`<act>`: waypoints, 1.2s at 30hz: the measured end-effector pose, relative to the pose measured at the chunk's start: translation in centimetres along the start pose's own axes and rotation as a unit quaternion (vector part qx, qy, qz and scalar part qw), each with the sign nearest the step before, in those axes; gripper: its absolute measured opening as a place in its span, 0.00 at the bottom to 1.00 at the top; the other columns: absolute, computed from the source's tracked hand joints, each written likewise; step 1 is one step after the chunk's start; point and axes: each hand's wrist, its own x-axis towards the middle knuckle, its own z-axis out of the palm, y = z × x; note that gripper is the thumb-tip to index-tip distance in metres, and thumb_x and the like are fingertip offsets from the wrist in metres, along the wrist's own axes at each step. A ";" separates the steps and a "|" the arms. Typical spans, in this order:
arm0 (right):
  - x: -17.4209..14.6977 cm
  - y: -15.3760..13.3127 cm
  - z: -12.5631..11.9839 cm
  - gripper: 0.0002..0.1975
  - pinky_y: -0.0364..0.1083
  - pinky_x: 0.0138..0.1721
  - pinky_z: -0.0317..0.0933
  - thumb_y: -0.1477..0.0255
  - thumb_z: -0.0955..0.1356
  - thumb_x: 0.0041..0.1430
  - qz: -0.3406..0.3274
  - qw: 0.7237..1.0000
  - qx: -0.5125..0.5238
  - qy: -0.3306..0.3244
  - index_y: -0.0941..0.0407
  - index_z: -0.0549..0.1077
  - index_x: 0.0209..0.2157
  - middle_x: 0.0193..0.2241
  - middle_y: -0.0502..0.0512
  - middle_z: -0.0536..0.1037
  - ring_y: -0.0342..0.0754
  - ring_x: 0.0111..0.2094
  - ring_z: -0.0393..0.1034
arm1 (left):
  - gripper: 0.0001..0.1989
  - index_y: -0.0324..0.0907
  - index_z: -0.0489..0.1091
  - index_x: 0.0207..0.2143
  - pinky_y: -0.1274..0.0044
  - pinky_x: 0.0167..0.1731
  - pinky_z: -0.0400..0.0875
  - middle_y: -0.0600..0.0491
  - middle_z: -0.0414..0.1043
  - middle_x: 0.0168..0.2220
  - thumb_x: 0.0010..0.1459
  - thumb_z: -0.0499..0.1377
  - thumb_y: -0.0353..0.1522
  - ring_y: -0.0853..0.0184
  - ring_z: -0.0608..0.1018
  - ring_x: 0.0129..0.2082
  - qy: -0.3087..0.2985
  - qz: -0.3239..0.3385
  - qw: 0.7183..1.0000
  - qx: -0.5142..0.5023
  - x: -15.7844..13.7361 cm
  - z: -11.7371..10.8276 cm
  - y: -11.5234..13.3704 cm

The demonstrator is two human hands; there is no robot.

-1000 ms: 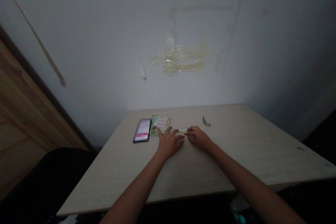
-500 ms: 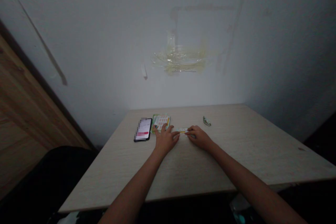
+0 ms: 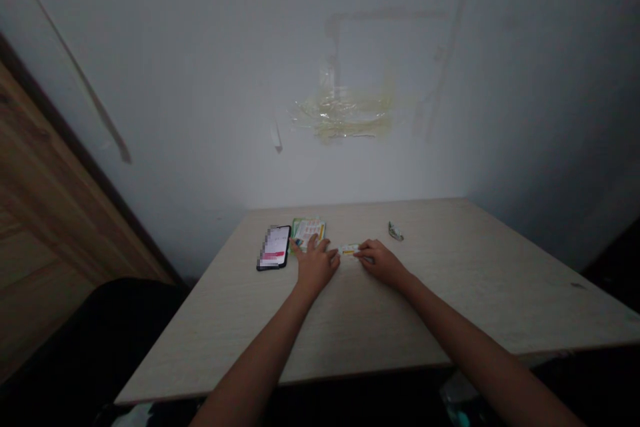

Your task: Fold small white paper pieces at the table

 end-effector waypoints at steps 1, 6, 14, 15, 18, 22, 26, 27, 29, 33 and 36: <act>0.0 0.0 0.0 0.12 0.50 0.49 0.63 0.75 0.67 0.59 -0.001 1.000 0.002 0.000 0.54 0.79 0.43 0.41 0.58 0.76 0.50 0.44 0.68 | 0.12 0.59 0.77 0.42 0.39 0.57 0.24 0.54 0.72 0.53 0.61 0.54 0.42 0.48 0.60 0.62 0.000 0.001 1.000 0.001 -0.1 0.0 0.1; 0.0 -0.2 -0.2 0.12 0.50 0.49 0.63 0.75 0.67 0.59 0.001 1.000 0.007 0.005 0.54 0.79 0.43 0.42 0.58 0.76 0.50 0.45 0.68 | 0.13 0.57 0.76 0.43 0.37 0.56 0.25 0.53 0.71 0.54 0.62 0.54 0.43 0.49 0.61 0.61 -0.002 0.010 1.000 -0.004 -0.5 -0.1 0.3; 0.0 0.2 0.0 0.13 0.50 0.51 0.63 0.76 0.67 0.58 0.016 0.999 0.027 0.003 0.52 0.79 0.43 0.42 0.57 0.76 0.50 0.45 0.68 | 0.11 0.55 0.77 0.41 0.39 0.58 0.24 0.54 0.74 0.51 0.62 0.55 0.39 0.52 0.65 0.59 -0.002 0.023 0.999 -0.030 -0.5 0.0 0.8; 0.1 0.3 0.1 0.13 0.50 0.51 0.63 0.76 0.67 0.58 0.018 0.999 0.030 0.005 0.52 0.80 0.43 0.42 0.57 0.76 0.50 0.45 0.68 | 0.11 0.55 0.77 0.42 0.39 0.58 0.24 0.54 0.74 0.51 0.62 0.55 0.39 0.52 0.65 0.59 -0.007 0.024 0.999 -0.032 -0.5 0.1 0.8; 0.1 0.5 0.2 0.13 0.50 0.51 0.63 0.75 0.67 0.59 0.020 0.999 0.036 0.008 0.52 0.80 0.43 0.42 0.58 0.76 0.50 0.46 0.68 | 0.12 0.53 0.75 0.43 0.38 0.58 0.27 0.53 0.75 0.50 0.63 0.54 0.38 0.53 0.64 0.59 -0.023 0.032 0.998 -0.038 -0.4 0.6 0.6; 0.1 0.5 0.2 0.12 0.50 0.51 0.62 0.74 0.67 0.59 0.021 0.999 0.037 0.003 0.53 0.79 0.43 0.42 0.58 0.76 0.50 0.46 0.68 | 0.13 0.51 0.74 0.46 0.38 0.58 0.35 0.53 0.76 0.48 0.64 0.52 0.38 0.54 0.65 0.59 -0.056 0.058 0.995 -0.051 -0.1 0.8 0.3; 0.2 0.5 0.2 0.13 0.51 0.51 0.63 0.75 0.67 0.58 0.020 0.999 0.031 0.003 0.53 0.80 0.43 0.41 0.58 0.77 0.50 0.46 0.68 | 0.14 0.51 0.74 0.46 0.37 0.57 0.33 0.52 0.77 0.47 0.65 0.50 0.38 0.53 0.66 0.58 -0.059 0.066 0.995 -0.042 -0.1 0.5 0.4; 0.2 0.5 0.2 0.13 0.51 0.50 0.63 0.75 0.68 0.58 0.018 0.999 0.029 0.006 0.52 0.80 0.43 0.41 0.58 0.77 0.50 0.46 0.68 | 0.14 0.52 0.74 0.46 0.37 0.57 0.32 0.53 0.77 0.47 0.65 0.50 0.38 0.53 0.66 0.57 -0.057 0.065 0.995 -0.041 -0.1 0.4 0.4; 0.1 0.6 0.3 0.13 0.51 0.50 0.63 0.75 0.68 0.58 0.015 0.999 0.027 0.010 0.52 0.80 0.43 0.41 0.58 0.77 0.50 0.46 0.68 | 0.14 0.53 0.74 0.46 0.37 0.57 0.32 0.53 0.77 0.47 0.64 0.50 0.39 0.52 0.66 0.57 -0.052 0.063 0.996 -0.042 -0.2 0.4 0.4; 0.1 0.7 0.4 0.12 0.51 0.50 0.63 0.75 0.67 0.58 0.014 0.999 0.026 0.015 0.53 0.80 0.43 0.41 0.58 0.77 0.51 0.45 0.68 | 0.15 0.54 0.74 0.47 0.37 0.57 0.33 0.53 0.77 0.48 0.64 0.50 0.39 0.51 0.66 0.57 -0.048 0.064 0.996 -0.048 -0.5 0.5 0.3; 0.1 0.8 0.4 0.13 0.50 0.50 0.63 0.75 0.67 0.58 0.013 0.999 0.029 0.015 0.52 0.79 0.43 0.42 0.57 0.77 0.50 0.46 0.68 | 0.15 0.55 0.73 0.48 0.36 0.57 0.34 0.53 0.76 0.49 0.64 0.50 0.40 0.51 0.66 0.57 -0.052 0.068 0.995 -0.052 -0.6 0.4 0.2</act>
